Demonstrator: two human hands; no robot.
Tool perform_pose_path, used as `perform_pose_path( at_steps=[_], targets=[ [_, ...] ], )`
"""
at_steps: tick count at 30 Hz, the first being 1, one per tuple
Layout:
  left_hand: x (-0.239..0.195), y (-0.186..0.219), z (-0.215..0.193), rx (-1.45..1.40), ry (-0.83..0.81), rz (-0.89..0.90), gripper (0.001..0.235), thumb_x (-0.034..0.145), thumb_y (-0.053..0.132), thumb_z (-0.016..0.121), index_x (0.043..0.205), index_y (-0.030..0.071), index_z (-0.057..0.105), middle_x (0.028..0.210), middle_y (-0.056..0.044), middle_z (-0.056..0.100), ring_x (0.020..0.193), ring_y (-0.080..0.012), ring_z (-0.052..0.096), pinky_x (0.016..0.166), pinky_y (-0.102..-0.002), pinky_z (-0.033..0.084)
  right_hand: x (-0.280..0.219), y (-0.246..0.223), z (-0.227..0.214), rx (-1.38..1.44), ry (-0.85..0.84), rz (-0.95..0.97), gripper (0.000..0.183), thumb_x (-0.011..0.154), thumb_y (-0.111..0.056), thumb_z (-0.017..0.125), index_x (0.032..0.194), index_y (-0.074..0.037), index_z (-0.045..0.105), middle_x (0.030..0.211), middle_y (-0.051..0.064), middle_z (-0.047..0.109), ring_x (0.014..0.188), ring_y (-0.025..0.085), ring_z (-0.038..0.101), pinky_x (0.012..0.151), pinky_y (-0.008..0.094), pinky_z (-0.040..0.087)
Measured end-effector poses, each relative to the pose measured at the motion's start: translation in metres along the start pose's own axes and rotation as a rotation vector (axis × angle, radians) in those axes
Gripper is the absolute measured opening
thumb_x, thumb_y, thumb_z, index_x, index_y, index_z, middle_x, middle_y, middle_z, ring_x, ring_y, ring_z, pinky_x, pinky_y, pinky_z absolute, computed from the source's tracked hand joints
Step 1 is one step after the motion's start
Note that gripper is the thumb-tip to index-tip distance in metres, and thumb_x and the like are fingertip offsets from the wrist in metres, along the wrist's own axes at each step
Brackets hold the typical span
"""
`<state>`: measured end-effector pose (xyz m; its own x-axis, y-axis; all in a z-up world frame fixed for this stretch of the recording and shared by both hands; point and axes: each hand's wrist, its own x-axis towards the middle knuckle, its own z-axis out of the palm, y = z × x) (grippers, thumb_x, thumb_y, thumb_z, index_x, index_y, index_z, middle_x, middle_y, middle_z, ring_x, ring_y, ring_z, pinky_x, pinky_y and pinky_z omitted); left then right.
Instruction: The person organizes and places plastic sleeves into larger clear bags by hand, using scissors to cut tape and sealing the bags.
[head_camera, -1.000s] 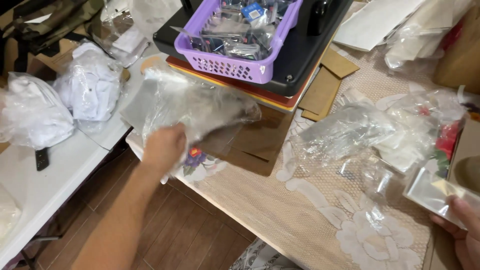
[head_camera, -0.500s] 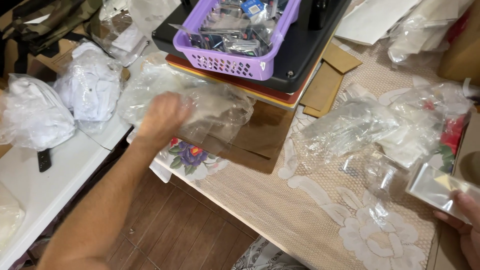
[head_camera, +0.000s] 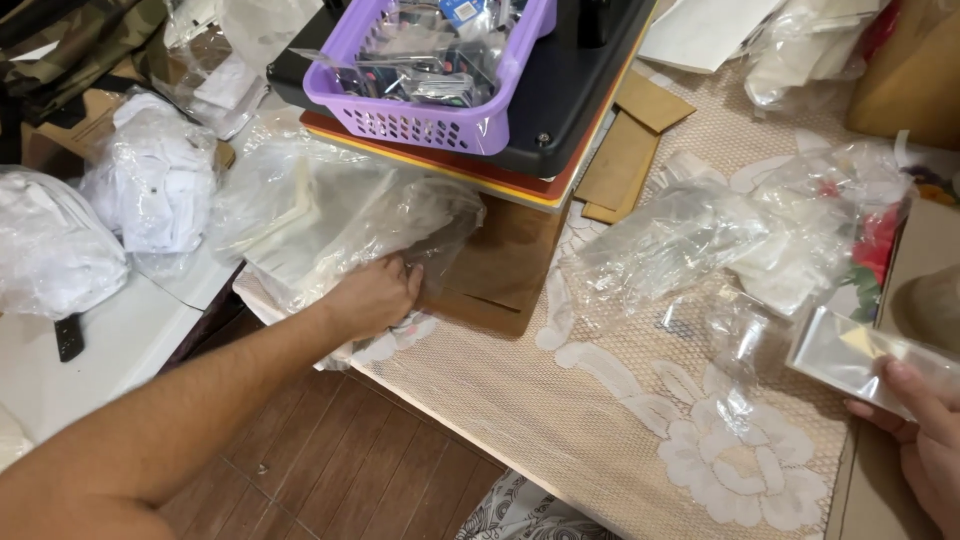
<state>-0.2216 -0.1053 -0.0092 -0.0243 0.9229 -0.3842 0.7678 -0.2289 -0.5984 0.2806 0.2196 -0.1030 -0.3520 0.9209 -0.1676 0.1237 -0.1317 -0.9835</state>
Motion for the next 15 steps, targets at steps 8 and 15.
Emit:
perform_pose_path(
  at_steps=[8,15],
  targets=[
    [0.016,-0.001,0.003,-0.498,-0.034,-0.196,0.021,0.075,0.004,0.068,0.059,0.017,0.062,0.059,0.002,0.062,0.063,-0.0162,0.063,0.059,-0.034,0.053,0.008,0.014,-0.011,0.141,-0.029,-0.005,0.019,0.110,-0.021,0.061,0.113,-0.003,0.065,0.122,0.012,0.069,0.107,0.018,0.068,0.083,0.022,0.059],
    [0.014,-0.015,0.018,-0.502,0.075,-0.214,0.036,0.063,0.002,0.067,0.053,0.016,0.035,0.051,-0.001,0.042,0.053,-0.0213,0.044,0.051,-0.037,0.034,0.006,0.010,-0.008,0.156,-0.031,0.011,0.021,0.109,-0.021,0.060,0.122,-0.005,0.063,0.123,0.007,0.067,0.107,0.015,0.067,0.080,0.021,0.059]
  ],
)
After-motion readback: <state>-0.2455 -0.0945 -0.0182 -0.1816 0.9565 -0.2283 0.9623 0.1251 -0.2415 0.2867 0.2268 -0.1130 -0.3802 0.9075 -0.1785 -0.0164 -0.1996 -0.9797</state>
